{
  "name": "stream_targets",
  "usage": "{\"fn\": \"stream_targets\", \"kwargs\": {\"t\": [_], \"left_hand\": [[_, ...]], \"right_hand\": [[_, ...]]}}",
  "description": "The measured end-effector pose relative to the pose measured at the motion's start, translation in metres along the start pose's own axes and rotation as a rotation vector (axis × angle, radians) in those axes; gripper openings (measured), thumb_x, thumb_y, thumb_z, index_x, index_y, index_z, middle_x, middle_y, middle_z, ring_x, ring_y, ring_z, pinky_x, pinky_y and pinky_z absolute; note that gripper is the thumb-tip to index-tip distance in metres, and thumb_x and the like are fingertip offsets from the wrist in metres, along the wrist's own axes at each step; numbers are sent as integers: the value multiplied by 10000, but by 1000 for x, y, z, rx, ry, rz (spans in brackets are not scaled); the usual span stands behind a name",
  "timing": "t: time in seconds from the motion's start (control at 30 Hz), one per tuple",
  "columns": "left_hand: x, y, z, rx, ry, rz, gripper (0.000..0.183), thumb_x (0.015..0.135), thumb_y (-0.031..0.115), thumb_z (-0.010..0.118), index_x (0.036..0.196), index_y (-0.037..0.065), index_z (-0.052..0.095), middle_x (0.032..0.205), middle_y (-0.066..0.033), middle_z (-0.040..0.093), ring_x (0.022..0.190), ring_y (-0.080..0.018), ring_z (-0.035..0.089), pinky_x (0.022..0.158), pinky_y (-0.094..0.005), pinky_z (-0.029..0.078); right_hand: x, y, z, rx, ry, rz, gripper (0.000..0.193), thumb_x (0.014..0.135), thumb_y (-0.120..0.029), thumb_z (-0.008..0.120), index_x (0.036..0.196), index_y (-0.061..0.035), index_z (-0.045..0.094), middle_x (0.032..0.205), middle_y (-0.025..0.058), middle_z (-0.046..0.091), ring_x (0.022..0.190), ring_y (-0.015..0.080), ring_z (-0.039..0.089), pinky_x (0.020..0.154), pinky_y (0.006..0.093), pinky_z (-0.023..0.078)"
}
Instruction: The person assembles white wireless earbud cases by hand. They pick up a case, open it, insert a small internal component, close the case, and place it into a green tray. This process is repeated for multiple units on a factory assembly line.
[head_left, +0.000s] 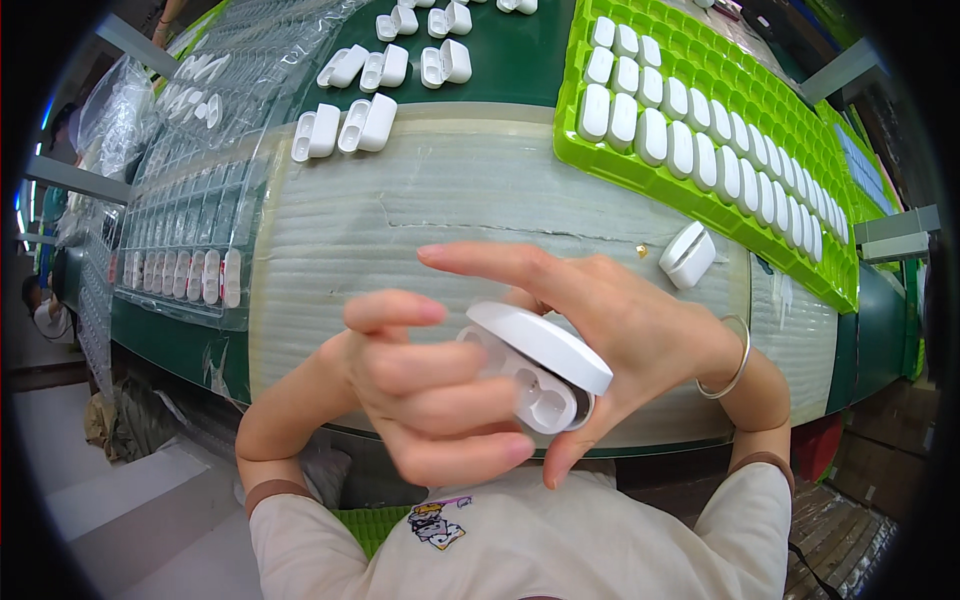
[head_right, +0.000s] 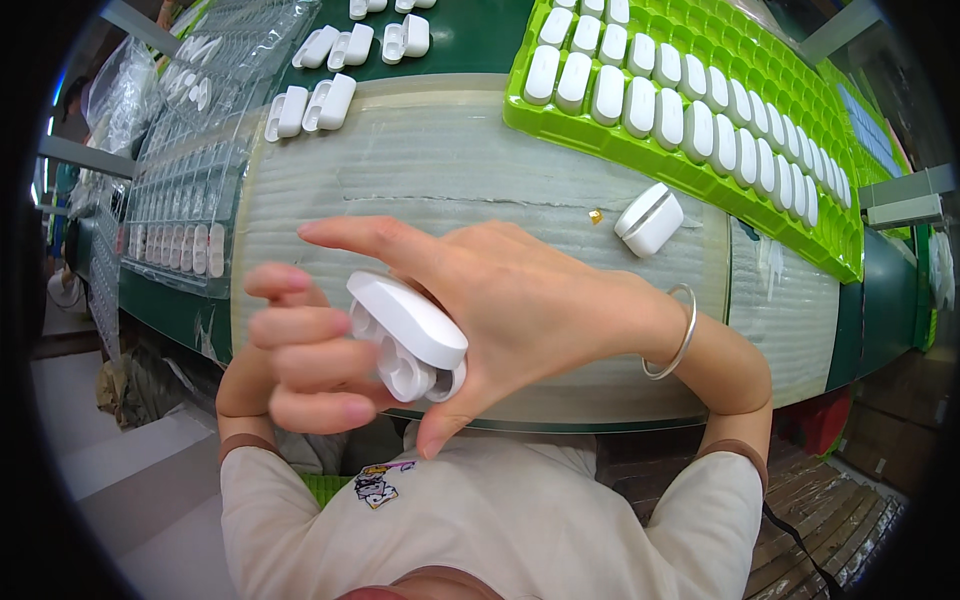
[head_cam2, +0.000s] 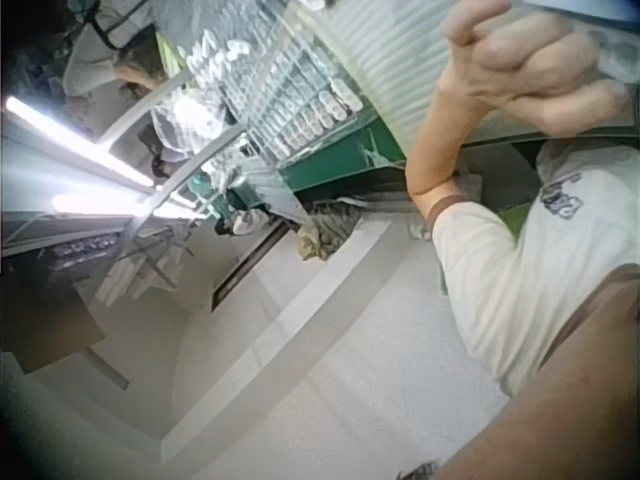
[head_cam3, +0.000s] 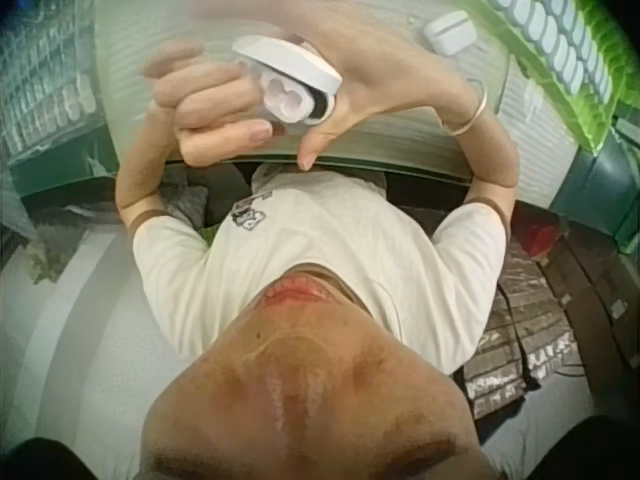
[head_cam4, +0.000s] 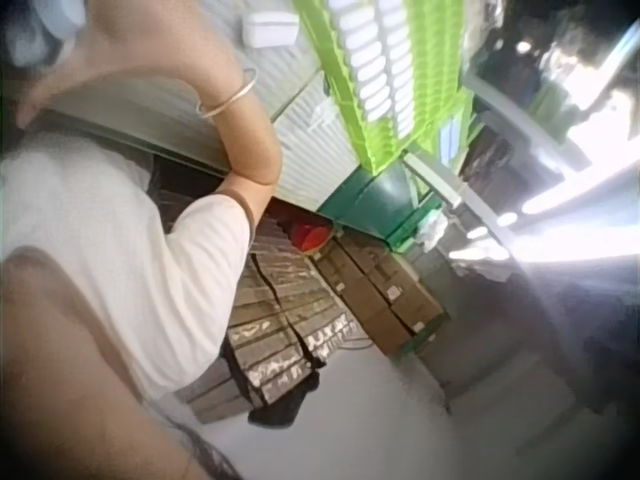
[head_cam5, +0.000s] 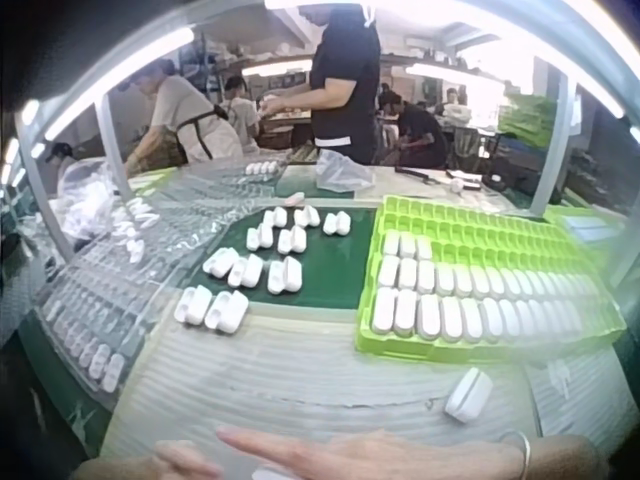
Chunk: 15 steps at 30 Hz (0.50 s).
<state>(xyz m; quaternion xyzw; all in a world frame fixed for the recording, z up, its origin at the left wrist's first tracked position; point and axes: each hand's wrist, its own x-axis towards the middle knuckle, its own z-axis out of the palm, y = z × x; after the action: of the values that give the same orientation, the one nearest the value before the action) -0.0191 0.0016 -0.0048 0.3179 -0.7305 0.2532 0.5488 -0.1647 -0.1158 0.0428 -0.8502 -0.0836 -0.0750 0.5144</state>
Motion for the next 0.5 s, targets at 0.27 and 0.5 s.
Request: {"fn": "stream_targets", "kwargs": {"t": [0.27,0.5], "left_hand": [[3,-20,-31,-123,-49,-223,578,722,590,610,1117,244,369,938,2,427,908,-193,426,862,-416,314],[11,-15,-21,-36,-24,-180,169,808,419,591,883,270,564,783,81,477,720,-101,438,782,-324,294]], "right_hand": [[0,13,7,300,103,-180,1219,468,-472,860,1346,66,208,1020,119,563,669,108,513,554,239,398],[0,14,5,298,63,-172,1231,457,-459,868,1345,73,201,921,100,583,681,116,523,566,238,402]]}}
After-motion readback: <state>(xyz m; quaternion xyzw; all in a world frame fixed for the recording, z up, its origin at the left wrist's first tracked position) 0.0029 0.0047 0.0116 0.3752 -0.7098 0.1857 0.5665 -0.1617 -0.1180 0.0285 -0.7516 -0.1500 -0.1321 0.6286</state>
